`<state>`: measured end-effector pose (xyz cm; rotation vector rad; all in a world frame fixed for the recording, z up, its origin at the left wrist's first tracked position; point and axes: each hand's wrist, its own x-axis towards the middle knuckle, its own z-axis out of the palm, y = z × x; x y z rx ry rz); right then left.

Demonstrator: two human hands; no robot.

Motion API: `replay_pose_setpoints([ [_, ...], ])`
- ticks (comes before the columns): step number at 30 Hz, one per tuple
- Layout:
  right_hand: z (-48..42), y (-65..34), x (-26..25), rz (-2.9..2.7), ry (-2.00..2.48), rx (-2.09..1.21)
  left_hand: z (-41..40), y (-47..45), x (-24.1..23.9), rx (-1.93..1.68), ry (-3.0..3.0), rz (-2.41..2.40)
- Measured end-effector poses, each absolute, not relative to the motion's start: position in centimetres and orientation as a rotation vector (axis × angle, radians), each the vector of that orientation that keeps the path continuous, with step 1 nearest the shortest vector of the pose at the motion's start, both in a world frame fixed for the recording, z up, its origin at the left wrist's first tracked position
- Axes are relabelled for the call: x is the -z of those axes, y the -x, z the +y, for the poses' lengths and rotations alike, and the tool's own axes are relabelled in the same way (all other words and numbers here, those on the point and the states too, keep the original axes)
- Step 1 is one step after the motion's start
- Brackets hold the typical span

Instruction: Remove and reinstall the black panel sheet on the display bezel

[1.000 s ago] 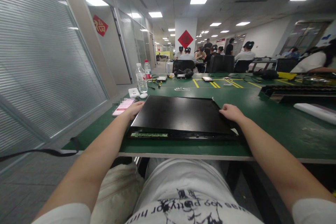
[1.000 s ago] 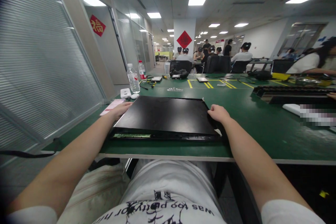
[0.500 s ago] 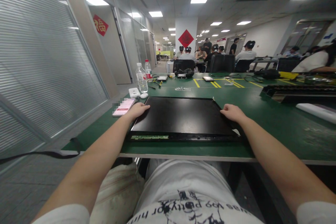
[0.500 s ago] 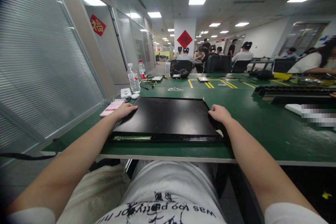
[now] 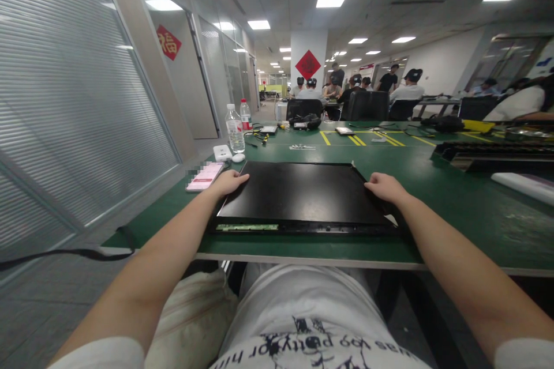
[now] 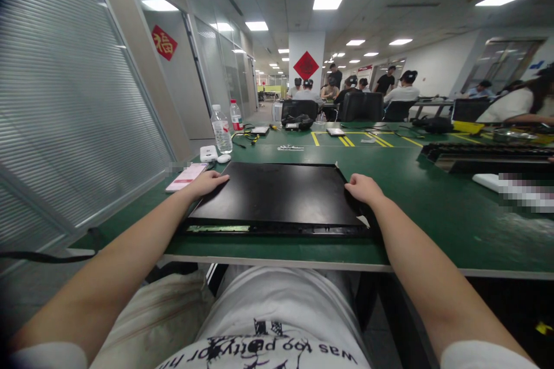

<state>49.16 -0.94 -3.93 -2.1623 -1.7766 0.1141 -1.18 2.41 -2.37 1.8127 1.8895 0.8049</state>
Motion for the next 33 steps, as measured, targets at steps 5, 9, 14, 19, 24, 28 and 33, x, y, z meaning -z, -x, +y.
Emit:
replay_pose_setpoints([
  [5, -0.8, -49.2, 4.1, -1.740, 2.167, -0.144, 2.7, 1.6, 2.5, -0.831, -1.893, 1.859],
  [9, -0.6, -49.3, 4.3, -1.656, 2.082, -0.206, 2.6, 1.5, 2.5, -0.900, -1.859, 1.780],
  [14, -0.4, -49.5, 4.5, -1.650, 1.971, -0.209, 2.2, 1.0, 1.8, -1.050, -1.838, 1.678],
  [19, -0.1, -49.3, 4.5, -1.647, 1.920, -0.267, 1.8, 0.6, 1.2, -1.142, -1.833, 1.604],
  [24, -0.3, -49.1, 4.4, -1.438, 1.762, -0.493, 2.0, 0.2, 1.3, -1.309, -1.539, 1.632],
  [28, -0.4, -48.9, 3.9, -1.150, 1.586, -0.675, 2.7, 0.4, 1.5, -1.470, -1.312, 1.547],
  [33, -1.3, -47.6, 2.5, -1.020, 1.178, -0.874, 3.1, 0.7, 1.5, -1.624, -1.132, 1.373],
])
